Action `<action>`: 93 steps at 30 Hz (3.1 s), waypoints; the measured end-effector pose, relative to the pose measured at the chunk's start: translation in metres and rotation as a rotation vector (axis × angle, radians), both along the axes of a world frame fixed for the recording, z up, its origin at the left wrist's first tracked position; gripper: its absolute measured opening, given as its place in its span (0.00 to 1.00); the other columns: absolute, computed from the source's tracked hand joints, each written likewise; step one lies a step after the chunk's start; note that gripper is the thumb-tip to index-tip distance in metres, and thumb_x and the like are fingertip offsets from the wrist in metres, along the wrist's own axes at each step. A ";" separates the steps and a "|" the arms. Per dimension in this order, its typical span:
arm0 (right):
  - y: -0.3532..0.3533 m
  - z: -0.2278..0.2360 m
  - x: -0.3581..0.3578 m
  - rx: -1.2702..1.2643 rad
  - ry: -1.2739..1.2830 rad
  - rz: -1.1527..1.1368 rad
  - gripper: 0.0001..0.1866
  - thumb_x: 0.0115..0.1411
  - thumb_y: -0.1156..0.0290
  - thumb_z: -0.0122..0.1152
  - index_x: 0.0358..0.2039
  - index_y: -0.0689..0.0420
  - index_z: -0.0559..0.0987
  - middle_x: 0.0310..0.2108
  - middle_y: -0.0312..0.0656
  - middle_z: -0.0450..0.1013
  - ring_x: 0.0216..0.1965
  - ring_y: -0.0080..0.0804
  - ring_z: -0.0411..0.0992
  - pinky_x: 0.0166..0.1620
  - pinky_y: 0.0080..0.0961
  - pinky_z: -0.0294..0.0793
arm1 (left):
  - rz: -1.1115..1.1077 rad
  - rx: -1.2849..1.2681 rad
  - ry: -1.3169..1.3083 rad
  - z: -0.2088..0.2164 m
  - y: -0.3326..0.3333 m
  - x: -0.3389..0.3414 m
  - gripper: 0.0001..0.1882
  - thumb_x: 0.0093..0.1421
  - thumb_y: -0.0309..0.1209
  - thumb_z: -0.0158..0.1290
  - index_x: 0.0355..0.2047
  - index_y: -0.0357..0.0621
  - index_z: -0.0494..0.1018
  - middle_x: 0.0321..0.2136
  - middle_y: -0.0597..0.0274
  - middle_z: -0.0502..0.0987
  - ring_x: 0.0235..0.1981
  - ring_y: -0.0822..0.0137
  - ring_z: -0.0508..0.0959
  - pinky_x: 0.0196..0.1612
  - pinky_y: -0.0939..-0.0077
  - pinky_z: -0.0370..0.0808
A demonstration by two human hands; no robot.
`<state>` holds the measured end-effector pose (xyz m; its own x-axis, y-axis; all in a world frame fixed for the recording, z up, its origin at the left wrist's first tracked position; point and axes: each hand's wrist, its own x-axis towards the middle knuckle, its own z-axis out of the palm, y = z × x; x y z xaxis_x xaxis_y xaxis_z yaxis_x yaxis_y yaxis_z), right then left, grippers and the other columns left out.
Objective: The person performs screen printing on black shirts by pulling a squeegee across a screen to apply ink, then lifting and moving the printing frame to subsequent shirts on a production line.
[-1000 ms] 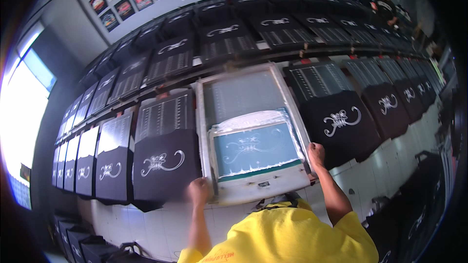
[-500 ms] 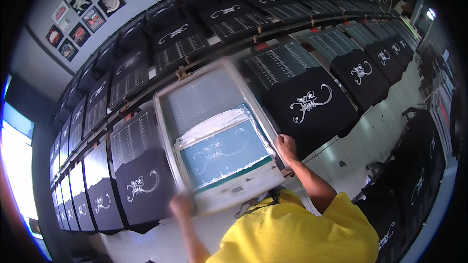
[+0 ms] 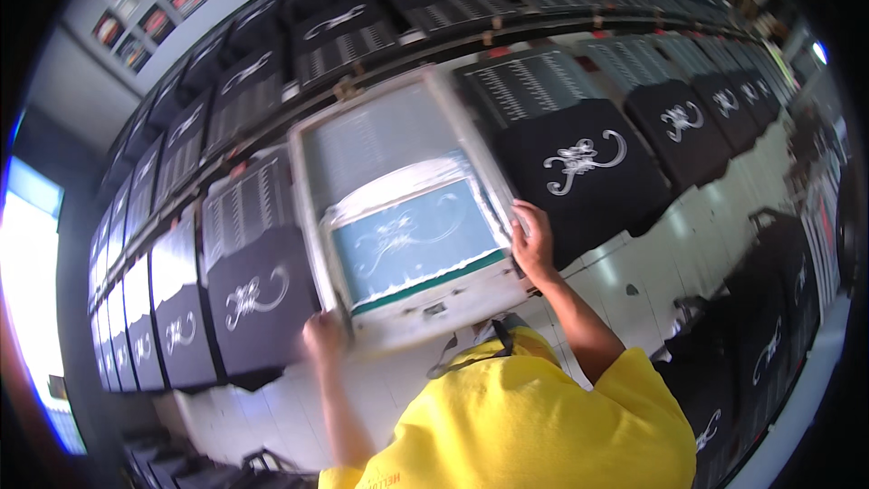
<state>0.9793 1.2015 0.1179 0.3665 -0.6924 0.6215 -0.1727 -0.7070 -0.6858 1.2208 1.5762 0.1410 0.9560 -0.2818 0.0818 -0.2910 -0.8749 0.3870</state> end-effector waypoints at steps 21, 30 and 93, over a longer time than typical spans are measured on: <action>0.104 0.063 0.025 -0.479 0.784 0.615 0.17 0.44 0.74 0.65 0.37 0.55 0.75 0.37 0.39 0.75 0.41 0.38 0.73 0.44 0.37 0.74 | -0.225 -0.930 1.486 -0.026 -0.059 -0.161 0.24 0.74 0.42 0.34 0.52 0.34 0.71 0.30 0.56 0.78 0.16 0.74 0.67 0.17 0.81 0.60; 0.065 0.075 0.073 -0.486 0.629 0.566 0.20 0.42 0.72 0.70 0.37 0.53 0.74 0.40 0.34 0.74 0.44 0.36 0.72 0.46 0.35 0.73 | -0.069 -0.859 1.500 -0.012 -0.067 -0.161 0.20 0.74 0.41 0.36 0.41 0.39 0.72 0.21 0.66 0.70 0.13 0.77 0.59 0.15 0.81 0.54; 0.099 0.059 0.032 -0.432 0.757 0.624 0.13 0.45 0.73 0.60 0.35 0.54 0.76 0.34 0.44 0.75 0.36 0.46 0.75 0.40 0.43 0.76 | 0.030 -1.093 1.631 -0.041 -0.066 -0.160 0.14 0.72 0.38 0.41 0.29 0.49 0.66 0.16 0.75 0.56 0.13 0.78 0.52 0.16 0.79 0.47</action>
